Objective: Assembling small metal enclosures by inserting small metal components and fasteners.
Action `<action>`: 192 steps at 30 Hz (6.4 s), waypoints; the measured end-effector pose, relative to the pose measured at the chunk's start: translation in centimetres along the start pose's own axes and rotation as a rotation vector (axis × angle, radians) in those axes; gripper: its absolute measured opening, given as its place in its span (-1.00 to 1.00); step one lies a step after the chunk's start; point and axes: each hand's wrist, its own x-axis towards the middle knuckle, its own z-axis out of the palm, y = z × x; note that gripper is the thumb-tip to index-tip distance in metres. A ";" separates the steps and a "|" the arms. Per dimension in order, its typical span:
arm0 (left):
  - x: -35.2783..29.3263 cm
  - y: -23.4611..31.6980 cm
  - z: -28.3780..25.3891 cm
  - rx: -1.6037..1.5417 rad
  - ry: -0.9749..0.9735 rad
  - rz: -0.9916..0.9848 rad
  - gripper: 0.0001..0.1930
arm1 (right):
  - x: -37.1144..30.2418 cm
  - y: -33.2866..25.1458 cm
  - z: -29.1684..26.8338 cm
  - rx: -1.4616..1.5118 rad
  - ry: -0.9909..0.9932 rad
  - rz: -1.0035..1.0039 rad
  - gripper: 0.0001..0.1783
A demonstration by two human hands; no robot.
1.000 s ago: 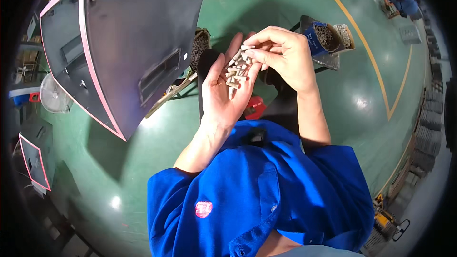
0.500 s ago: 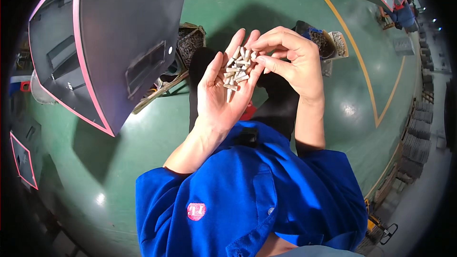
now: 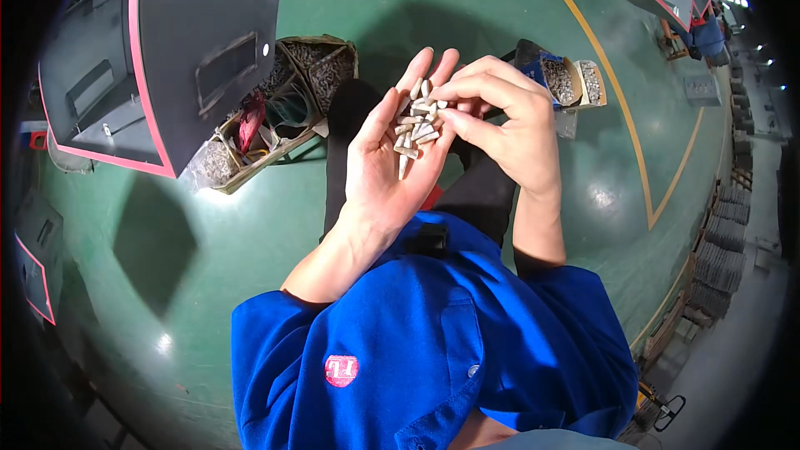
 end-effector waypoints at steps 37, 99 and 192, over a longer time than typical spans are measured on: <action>-0.5 -0.5 0.9 -0.002 -0.013 0.024 -0.43 | -1.1 -2.5 -0.2 -0.169 -0.040 -0.223 -0.68; -0.9 0.6 0.5 -0.159 -0.059 0.008 -0.44 | 1.8 -1.7 -1.4 -0.068 -0.080 -0.159 -0.92; 3.4 9.5 -4.8 -0.139 0.138 0.099 -0.69 | 14.7 4.5 7.4 -0.192 -0.642 -0.675 -0.88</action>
